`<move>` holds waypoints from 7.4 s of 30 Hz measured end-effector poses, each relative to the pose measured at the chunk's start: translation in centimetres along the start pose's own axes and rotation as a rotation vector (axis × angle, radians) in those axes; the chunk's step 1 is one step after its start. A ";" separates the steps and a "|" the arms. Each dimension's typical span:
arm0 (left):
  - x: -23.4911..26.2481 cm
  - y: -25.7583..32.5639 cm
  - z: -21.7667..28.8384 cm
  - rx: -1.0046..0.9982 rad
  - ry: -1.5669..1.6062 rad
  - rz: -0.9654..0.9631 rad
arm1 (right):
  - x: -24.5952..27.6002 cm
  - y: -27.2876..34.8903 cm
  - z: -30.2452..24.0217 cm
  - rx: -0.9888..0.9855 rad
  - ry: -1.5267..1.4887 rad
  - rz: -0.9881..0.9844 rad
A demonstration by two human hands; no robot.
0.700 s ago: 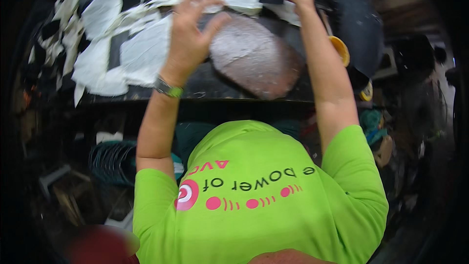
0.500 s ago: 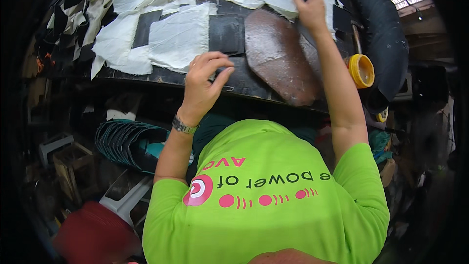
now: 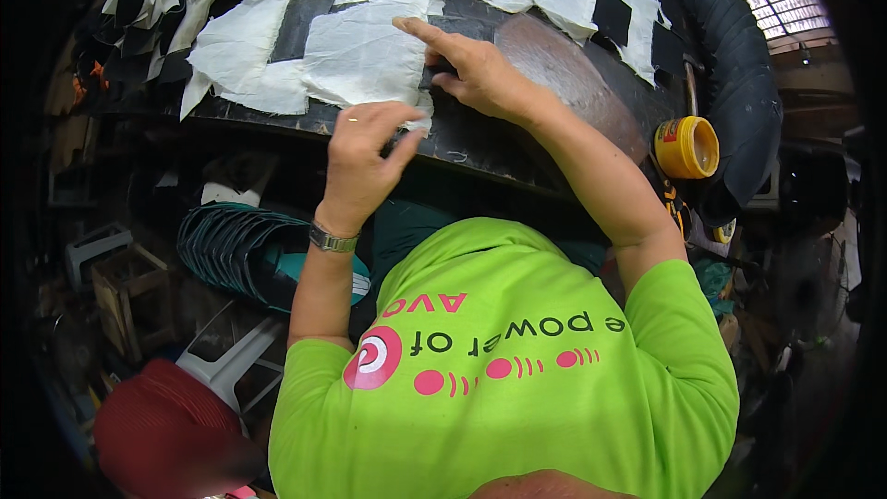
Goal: The person places black foam pieces onto white fabric squares on a workbench, then inserts the fabric into a helmet shell and trims the excess with scissors.
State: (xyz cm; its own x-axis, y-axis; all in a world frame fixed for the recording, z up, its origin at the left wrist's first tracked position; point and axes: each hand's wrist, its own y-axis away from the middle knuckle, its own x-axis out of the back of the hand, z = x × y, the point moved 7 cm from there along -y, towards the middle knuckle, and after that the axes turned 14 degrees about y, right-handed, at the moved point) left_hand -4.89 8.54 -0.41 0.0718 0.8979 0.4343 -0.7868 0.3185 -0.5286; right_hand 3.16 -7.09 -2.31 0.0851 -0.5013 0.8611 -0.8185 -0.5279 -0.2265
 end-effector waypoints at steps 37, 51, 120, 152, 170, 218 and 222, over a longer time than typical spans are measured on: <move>0.9 -2.7 -0.4 0.331 0.199 -0.249 | 7.0 -4.0 -2.7 0.231 0.191 0.191; 5.2 0.9 -12.4 0.327 -0.485 0.159 | 9.5 -3.5 0.3 0.000 -0.001 0.620; -15.6 -12.3 -2.8 -0.017 -0.139 -0.533 | 5.1 16.9 11.1 -0.440 0.699 0.071; -17.8 -16.6 -7.0 0.022 0.250 -0.299 | 2.6 16.8 0.9 -0.197 0.776 0.084; -9.4 -14.8 0.9 -0.183 0.545 -0.008 | 7.2 17.3 6.3 -0.566 -0.835 0.595; 8.4 -1.8 -12.1 0.350 -0.486 0.129 | 1.3 -24.2 -3.3 0.069 -0.414 0.503; 8.9 -2.1 -12.5 0.225 -0.472 0.161 | 7.4 -22.7 -3.2 0.134 -0.912 0.637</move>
State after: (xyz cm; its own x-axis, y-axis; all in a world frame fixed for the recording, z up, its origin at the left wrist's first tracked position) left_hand 5.02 19.62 -4.57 -0.3026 0.6797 0.6682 -0.8806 0.0690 -0.4689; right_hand 20.54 3.35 10.63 0.1018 -0.9922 -0.0723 -0.7983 -0.0381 -0.6011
